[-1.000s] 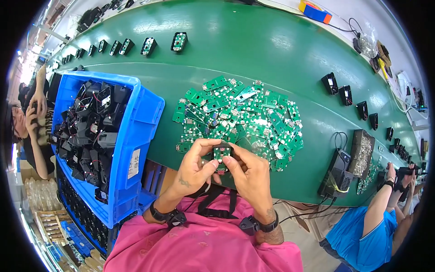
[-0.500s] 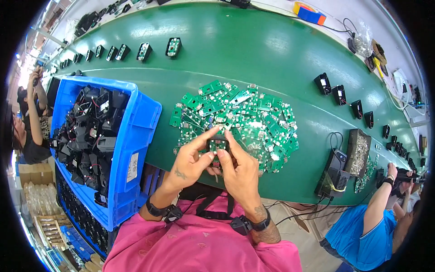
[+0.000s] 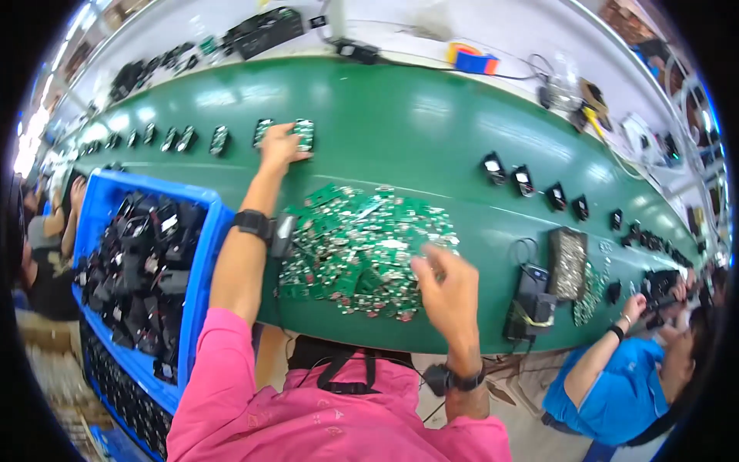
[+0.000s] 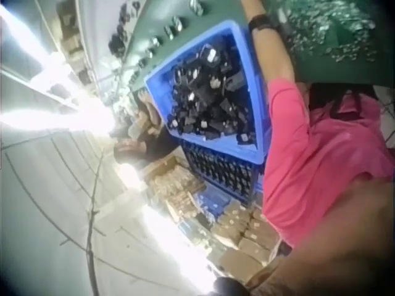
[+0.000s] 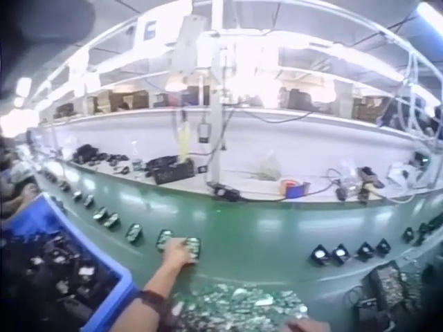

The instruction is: Assembling electronic components by fitting printed circuit boards into black plastic housings at a factory workbench.

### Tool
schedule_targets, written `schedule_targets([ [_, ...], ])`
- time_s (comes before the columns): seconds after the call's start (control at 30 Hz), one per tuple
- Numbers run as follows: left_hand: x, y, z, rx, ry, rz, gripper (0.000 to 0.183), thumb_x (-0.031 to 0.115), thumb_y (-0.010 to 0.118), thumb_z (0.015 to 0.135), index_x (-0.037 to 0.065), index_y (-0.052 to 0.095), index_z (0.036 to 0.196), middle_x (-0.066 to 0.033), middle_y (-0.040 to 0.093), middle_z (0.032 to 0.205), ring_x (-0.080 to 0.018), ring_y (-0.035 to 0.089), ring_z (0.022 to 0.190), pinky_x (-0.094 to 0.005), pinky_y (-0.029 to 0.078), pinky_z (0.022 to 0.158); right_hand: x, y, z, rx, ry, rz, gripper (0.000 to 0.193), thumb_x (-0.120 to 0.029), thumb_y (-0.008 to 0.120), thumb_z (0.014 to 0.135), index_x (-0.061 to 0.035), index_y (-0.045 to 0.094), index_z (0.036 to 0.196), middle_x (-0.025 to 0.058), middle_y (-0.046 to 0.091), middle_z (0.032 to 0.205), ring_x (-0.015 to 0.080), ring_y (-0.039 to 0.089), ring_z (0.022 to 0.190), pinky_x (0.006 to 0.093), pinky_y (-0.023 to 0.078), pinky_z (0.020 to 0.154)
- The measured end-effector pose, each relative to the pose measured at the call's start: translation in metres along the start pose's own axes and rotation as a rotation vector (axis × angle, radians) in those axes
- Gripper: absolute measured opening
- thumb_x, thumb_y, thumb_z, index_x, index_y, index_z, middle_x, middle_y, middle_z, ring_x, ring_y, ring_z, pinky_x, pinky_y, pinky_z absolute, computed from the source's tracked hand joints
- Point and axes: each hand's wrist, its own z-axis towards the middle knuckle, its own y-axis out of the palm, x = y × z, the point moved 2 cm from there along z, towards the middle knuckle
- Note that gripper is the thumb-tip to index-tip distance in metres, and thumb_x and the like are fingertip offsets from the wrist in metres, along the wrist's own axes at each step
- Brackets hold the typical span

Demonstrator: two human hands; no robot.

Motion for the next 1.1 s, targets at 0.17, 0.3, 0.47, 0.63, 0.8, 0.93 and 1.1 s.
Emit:
schedule_targets([
  [0.17, 0.013, -0.006, -0.007, 0.097, 0.057, 0.325, 0.026, 0.016, 0.064, 0.088, -0.006, 0.065, 0.075, -0.0165, 0.067, 0.063, -0.0314, 0.071, 0.062, -0.0391, 0.056, 0.065, 0.081, -0.053, 0.097, 0.352, -0.195, -0.431, 0.049, -0.017, 0.073, 0.080, 0.0021, 0.059, 0.123, 0.0187, 0.066, 0.111, 0.0301, 0.065, 0.090, 0.0366, 0.051, 0.080],
  [0.3, 0.018, -0.014, -0.016, 0.189, 0.241, 0.459, 0.030, 0.021, 0.064, 0.088, -0.008, 0.064, 0.096, -0.0257, 0.068, 0.083, -0.0427, 0.067, 0.076, -0.0470, 0.052, 0.077, 0.102, -0.058, 0.168, 0.245, -0.138, -0.683, 0.071, -0.016, 0.072, 0.079, 0.0019, 0.040, 0.139, 0.0239, 0.055, 0.131, 0.0400, 0.055, 0.118, 0.0447, 0.047, 0.097],
  [0.47, 0.083, -0.003, -0.120, -0.058, 0.397, 0.186, 0.038, 0.020, 0.067, 0.087, -0.002, 0.060, 0.118, -0.0109, 0.067, 0.088, -0.0168, 0.066, 0.055, -0.0300, 0.051, 0.050, 0.110, -0.063, 0.196, 0.075, 0.253, -0.869, 0.057, -0.024, 0.073, 0.075, -0.0013, 0.057, 0.125, 0.0232, 0.068, 0.102, 0.0421, 0.066, 0.094, 0.0495, 0.053, 0.081],
  [0.63, 0.092, -0.005, -0.262, -0.407, 0.306, 0.128, 0.080, 0.019, 0.082, 0.074, 0.007, 0.041, 0.143, -0.0171, 0.033, 0.143, -0.0196, 0.066, 0.080, -0.0293, 0.055, 0.064, 0.038, -0.038, 0.123, -0.109, 0.121, -0.194, 0.045, -0.026, 0.078, 0.073, 0.0081, 0.068, 0.100, 0.0143, 0.072, 0.083, 0.0148, 0.067, 0.073, 0.0281, 0.051, 0.063],
  [0.8, 0.062, 0.000, -0.304, -0.409, 0.465, 0.175, 0.099, 0.025, 0.089, 0.065, 0.005, 0.034, 0.145, -0.0166, 0.038, 0.142, -0.0262, 0.064, 0.098, -0.0337, 0.057, 0.076, -0.047, 0.016, -0.009, -0.436, 0.058, 0.106, 0.042, -0.016, 0.082, 0.069, 0.0035, 0.067, 0.104, 0.0063, 0.069, 0.082, 0.0068, 0.057, 0.059, 0.0251, 0.046, 0.053],
  [0.93, 0.045, -0.013, -0.308, -0.418, 0.315, 0.170, 0.084, 0.022, 0.084, 0.068, 0.004, 0.040, 0.137, -0.0194, 0.060, 0.117, -0.0335, 0.066, 0.099, -0.0390, 0.054, 0.085, -0.045, 0.024, -0.021, -0.464, -0.072, 0.055, 0.036, -0.023, 0.078, 0.078, 0.0022, 0.067, 0.101, 0.0120, 0.068, 0.075, 0.0155, 0.066, 0.063, 0.0289, 0.050, 0.058],
  [1.1, 0.032, -0.033, -0.301, -0.483, 0.147, 0.141, 0.081, 0.020, 0.088, 0.067, 0.001, 0.045, 0.132, -0.0168, 0.061, 0.115, -0.0254, 0.067, 0.095, -0.0350, 0.056, 0.082, -0.047, 0.025, 0.013, -0.741, 0.012, 0.242, 0.021, -0.010, 0.071, 0.082, 0.0013, 0.069, 0.100, 0.0080, 0.067, 0.072, 0.0104, 0.059, 0.062, 0.0274, 0.048, 0.057],
])
